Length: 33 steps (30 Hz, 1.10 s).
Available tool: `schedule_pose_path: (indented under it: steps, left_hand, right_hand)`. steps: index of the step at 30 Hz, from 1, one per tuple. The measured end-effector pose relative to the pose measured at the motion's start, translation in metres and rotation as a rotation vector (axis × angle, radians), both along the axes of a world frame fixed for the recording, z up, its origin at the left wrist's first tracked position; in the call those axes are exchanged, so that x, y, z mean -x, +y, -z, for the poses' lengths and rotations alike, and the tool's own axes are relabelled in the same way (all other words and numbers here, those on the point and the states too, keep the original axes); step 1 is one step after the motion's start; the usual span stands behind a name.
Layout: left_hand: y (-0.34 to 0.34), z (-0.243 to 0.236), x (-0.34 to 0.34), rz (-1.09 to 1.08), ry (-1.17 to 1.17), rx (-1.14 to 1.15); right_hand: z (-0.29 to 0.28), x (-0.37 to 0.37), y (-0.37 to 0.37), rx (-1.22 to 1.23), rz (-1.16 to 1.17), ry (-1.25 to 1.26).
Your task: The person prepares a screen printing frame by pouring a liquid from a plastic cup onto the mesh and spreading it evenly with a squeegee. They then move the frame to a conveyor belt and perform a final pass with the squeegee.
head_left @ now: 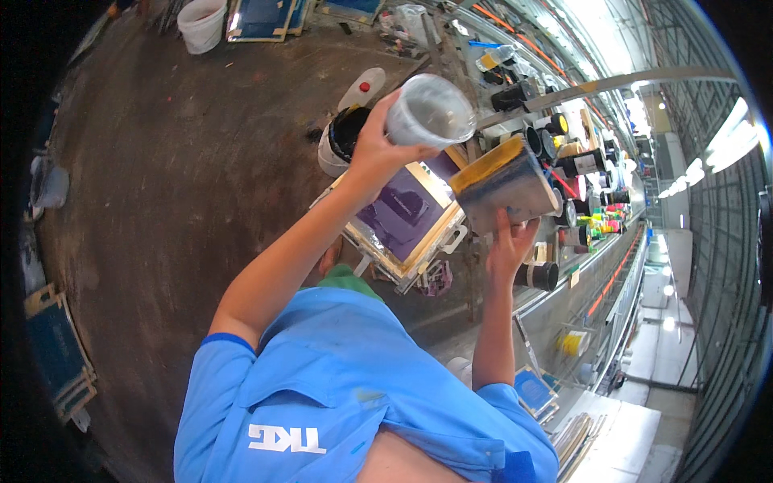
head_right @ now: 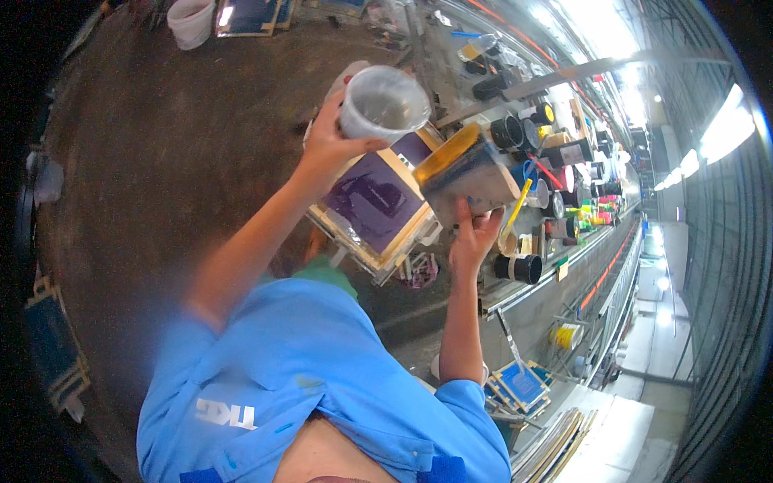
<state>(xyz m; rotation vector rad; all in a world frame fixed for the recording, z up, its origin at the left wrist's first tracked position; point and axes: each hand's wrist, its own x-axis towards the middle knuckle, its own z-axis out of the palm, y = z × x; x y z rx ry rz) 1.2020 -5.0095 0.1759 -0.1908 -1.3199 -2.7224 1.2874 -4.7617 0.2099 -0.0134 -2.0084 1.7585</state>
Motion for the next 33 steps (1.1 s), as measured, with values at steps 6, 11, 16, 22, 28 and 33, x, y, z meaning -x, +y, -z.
schedule_pose_path:
  steps: [6, 11, 16, 22, 28, 33]
  left_hand:
    - [0.001, 0.027, -0.028, 0.370, -0.306, -0.133]
    - [0.014, 0.015, -0.015, 0.358, -0.211, -0.162]
    - [0.018, -0.008, -0.009, 0.245, -0.098, -0.063]
    - [0.011, -0.023, -0.023, 0.111, 0.026, 0.050]
    - [0.002, -0.029, -0.036, 0.079, 0.045, 0.008]
    - [0.004, -0.028, -0.038, 0.108, 0.009, -0.098]
  right_hand:
    - [-0.002, 0.017, -0.011, 0.011, 0.109, 0.275]
    - [0.000, 0.006, -0.018, -0.311, 0.198, 0.281]
    - [-0.010, 0.004, -0.022, -0.643, -0.135, 0.479]
    - [-0.024, 0.003, 0.001, -0.846, -0.023, 0.457]
    - [-0.030, 0.005, 0.023, -1.023, 0.064, 0.440]
    - [-0.025, 0.010, 0.030, -1.154, 0.082, 0.385]
